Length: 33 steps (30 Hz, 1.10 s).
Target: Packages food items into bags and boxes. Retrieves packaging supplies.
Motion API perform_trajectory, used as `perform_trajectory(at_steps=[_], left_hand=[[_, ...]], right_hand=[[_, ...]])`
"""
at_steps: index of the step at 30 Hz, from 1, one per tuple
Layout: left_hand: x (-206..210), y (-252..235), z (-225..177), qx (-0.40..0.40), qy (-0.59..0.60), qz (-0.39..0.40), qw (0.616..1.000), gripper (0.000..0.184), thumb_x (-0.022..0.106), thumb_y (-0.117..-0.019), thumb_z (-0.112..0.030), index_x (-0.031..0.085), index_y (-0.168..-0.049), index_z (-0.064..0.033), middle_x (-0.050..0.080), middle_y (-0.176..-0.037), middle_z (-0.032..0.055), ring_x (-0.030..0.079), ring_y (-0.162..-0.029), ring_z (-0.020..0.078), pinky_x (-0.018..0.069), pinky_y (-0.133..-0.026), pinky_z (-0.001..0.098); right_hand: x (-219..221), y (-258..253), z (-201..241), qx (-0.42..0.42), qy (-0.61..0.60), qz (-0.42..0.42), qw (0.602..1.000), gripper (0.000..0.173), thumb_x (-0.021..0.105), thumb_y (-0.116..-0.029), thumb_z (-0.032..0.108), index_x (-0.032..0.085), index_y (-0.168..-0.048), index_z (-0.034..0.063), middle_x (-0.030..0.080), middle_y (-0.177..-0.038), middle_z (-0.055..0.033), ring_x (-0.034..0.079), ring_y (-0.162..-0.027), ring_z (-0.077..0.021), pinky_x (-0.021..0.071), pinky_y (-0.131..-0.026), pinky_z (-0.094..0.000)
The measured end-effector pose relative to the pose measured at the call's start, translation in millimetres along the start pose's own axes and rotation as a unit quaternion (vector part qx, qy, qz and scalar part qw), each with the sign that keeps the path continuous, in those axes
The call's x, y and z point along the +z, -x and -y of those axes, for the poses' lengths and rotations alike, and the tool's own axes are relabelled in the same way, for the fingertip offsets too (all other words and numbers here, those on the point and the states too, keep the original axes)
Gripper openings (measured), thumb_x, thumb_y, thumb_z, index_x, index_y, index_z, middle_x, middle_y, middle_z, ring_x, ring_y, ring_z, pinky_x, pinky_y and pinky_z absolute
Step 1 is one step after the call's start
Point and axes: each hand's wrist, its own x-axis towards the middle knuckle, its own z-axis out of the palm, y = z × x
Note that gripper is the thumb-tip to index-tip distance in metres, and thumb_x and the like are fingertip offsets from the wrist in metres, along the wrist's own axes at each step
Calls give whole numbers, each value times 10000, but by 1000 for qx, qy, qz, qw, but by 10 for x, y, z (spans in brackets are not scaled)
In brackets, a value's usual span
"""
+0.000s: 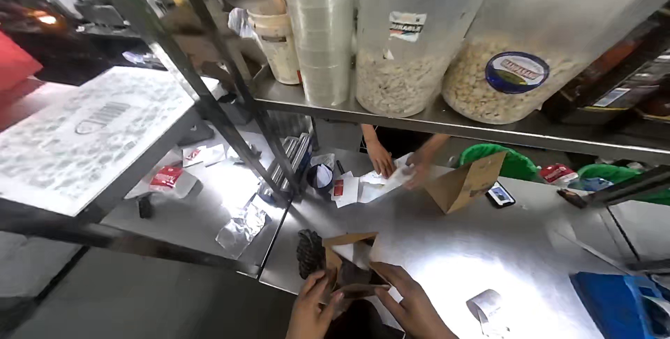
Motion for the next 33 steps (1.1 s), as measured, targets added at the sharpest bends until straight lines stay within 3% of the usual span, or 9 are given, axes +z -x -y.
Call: perform_trajectory(at_steps=[3, 8, 12, 15, 19, 22, 25, 29, 33], left_hand=[[-74, -141, -3, 60, -1, 20, 998, 290, 673, -985, -290, 756, -1160, -74, 628, -1365, 109, 555, -1318, 214, 484, -1113, 416], [-116, -453, -10, 61, 8, 70, 996, 414, 804, -844, -508, 711, -1099, -196, 223, -1684, 141, 271, -1539, 300, 393, -1196, 496], [-211, -667, 57, 91, 41, 150, 984, 273, 824, -851, -410, 763, -949, -163, 488, -1530, 61, 408, -1456, 206, 436, -1169, 424], [-236, -701, 119, 153, 69, 165, 972, 163, 809, -887, -326, 788, -891, -164, 612, -1389, 35, 457, -1411, 208, 415, -1181, 437], [-272, -777, 176, 207, 67, 146, 965, 137, 810, -890, -314, 772, -845, -190, 637, -1367, 3, 478, -1396, 211, 418, -1175, 440], [-395, -861, 162, 210, 44, 205, 955, 174, 793, -892, -385, 788, -909, -213, 574, -1465, -6, 407, -1457, 211, 373, -1205, 451], [-571, -823, 167, 194, 38, 282, 939, 351, 856, -817, -421, 756, -1057, -186, 396, -1616, 42, 278, -1537, 220, 334, -1243, 463], [-554, -642, 324, 191, -28, 231, 954, 350, 837, -829, -432, 768, -1106, -229, 304, -1669, 59, 203, -1566, 267, 317, -1243, 513], [-289, -610, 278, 204, -12, 159, 966, 199, 679, -941, -354, 778, -954, -183, 382, -1627, 82, 270, -1533, 313, 318, -1228, 527]], right_hand=[[-112, -74, -65, -43, 11, -12, 999, 350, 581, -1037, 323, 695, -1339, 190, 606, -1442, -21, 562, -1322, -187, 503, -1094, -419], [-126, -271, -8, -47, -42, -19, 998, 271, 591, -1052, 305, 775, -1121, 121, 623, -1394, -87, 629, -1236, -198, 566, -1033, -400], [-155, -278, 47, -11, -98, 67, 993, 418, 771, -936, 304, 693, -1317, 151, 642, -1345, -62, 634, -1223, -166, 567, -1049, -403], [-98, -147, -12, 8, -115, 53, 992, 366, 785, -919, 231, 702, -1265, 145, 667, -1291, -74, 647, -1198, -203, 572, -1031, -433], [-45, -152, 97, -7, 27, -46, 999, 238, 736, -931, 403, 765, -1156, 332, 449, -1562, -67, 442, -1418, -244, 486, -1090, -471], [-143, -258, 160, -27, 44, -12, 999, 206, 677, -964, 405, 782, -1132, 348, 285, -1685, -51, 296, -1534, -268, 406, -1183, -532], [-204, -310, 187, -33, 23, 32, 999, 185, 664, -980, 364, 789, -1073, 265, 411, -1617, -35, 431, -1452, -227, 480, -1123, -481], [-180, -243, 122, -12, -5, 6, 1000, 192, 695, -987, 317, 789, -1030, 155, 559, -1448, -84, 601, -1250, -191, 573, -1007, -388], [-115, -301, 59, 8, -6, -6, 1000, 211, 697, -988, 318, 793, -1106, 171, 530, -1509, -62, 610, -1266, -168, 578, -1025, -393]])
